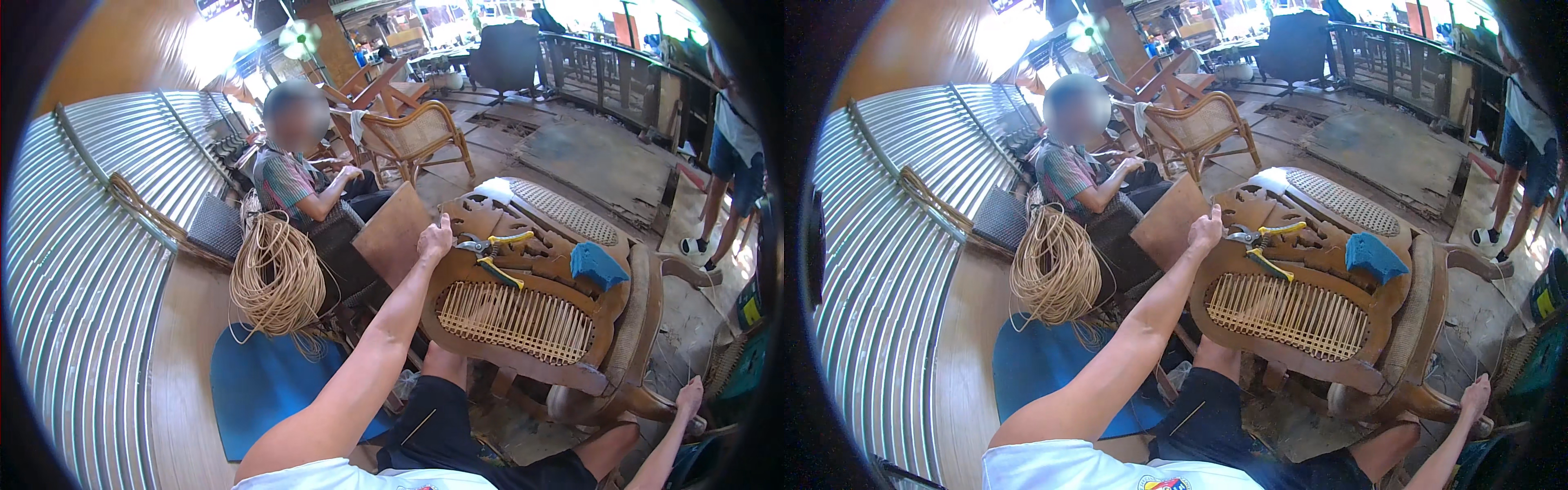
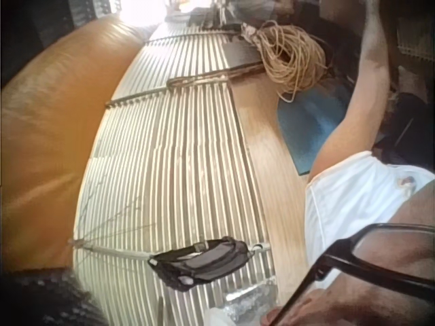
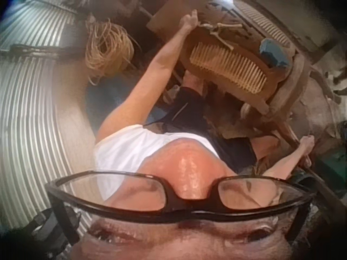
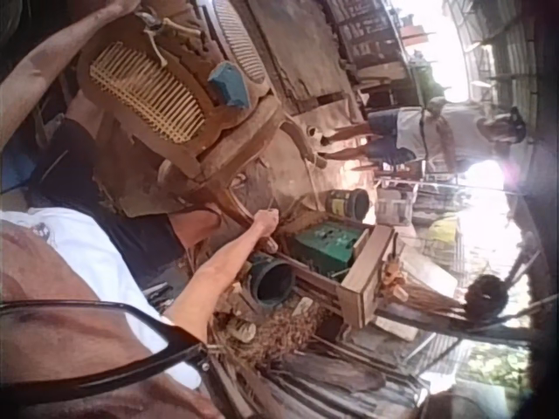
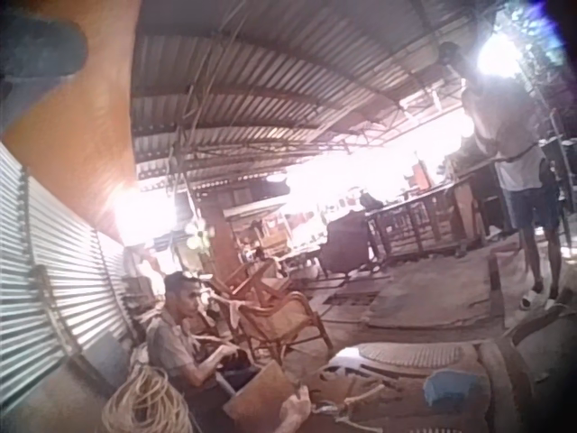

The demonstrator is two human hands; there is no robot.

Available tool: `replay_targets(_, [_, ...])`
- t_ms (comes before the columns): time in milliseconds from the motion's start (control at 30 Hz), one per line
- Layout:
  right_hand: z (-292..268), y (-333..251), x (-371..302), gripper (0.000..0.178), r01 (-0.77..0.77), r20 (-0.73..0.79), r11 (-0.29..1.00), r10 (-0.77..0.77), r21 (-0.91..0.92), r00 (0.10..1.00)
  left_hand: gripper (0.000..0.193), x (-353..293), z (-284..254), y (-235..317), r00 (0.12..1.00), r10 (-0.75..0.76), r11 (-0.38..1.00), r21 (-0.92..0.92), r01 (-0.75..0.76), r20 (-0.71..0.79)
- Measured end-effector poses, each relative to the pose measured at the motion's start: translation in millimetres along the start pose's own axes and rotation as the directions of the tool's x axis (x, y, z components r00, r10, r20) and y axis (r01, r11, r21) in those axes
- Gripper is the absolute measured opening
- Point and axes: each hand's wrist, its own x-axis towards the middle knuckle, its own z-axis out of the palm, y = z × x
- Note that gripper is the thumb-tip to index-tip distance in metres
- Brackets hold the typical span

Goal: Replacing or repairing the woven cane seat on a wooden chair.

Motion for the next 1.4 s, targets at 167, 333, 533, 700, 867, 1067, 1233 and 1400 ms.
replay_targets(167, [19.9,39.1,14.0,0.01,0.09,-0.087,0.995,-0.093,-0.042,0.992,0.083,-3.9,2.9,7.7,0.999,0.009,1.0,-0.005,-0.009,0.031])
replay_targets(333, [15.4,24.8,11.6,0.009,0.042,-0.044,0.997,-0.045,-0.072,0.998,0.083,-4.2,1.5,5.9,1.0,0.002,1.0,0.0,-0.002,0.025])
replay_targets(533, [1.5,26.3,6.3,0.007,0.07,-0.102,0.998,-0.069,0.005,0.992,0.083,0.0,7.4,7.6,1.0,0.01,1.0,0.012,-0.01,0.027])
replay_targets(700, [7.1,15.7,-0.5,0.005,0.101,-0.168,0.995,-0.103,-0.016,0.98,0.082,-1.0,2.3,3.9,1.0,-0.01,1.0,0.011,0.01,0.02])
replay_targets(867, [1.9,17.9,-1.5,0.007,0.086,-0.213,0.994,-0.098,-0.066,0.972,0.083,1.9,6.6,4.0,1.0,-0.006,1.0,0.005,0.006,0.021])
replay_targets(1067, [-13.5,-1.4,-11.8,0.009,0.046,-0.113,0.998,-0.051,-0.048,0.992,0.084,5.0,5.2,1.6,1.0,-0.004,1.0,0.02,0.003,0.026])
replay_targets(1233, [-31.6,-22.4,-23.1,0.013,-0.053,0.018,0.997,0.054,-0.065,0.998,0.083,2.0,4.7,3.1,0.999,-0.016,1.0,0.024,0.015,0.044])
replay_targets(1400, [-30.2,-20.1,-24.3,0.015,0.03,-0.054,0.999,-0.033,-0.043,0.998,0.082,2.2,2.3,3.7,1.0,-0.003,0.999,0.032,0.003,0.011])
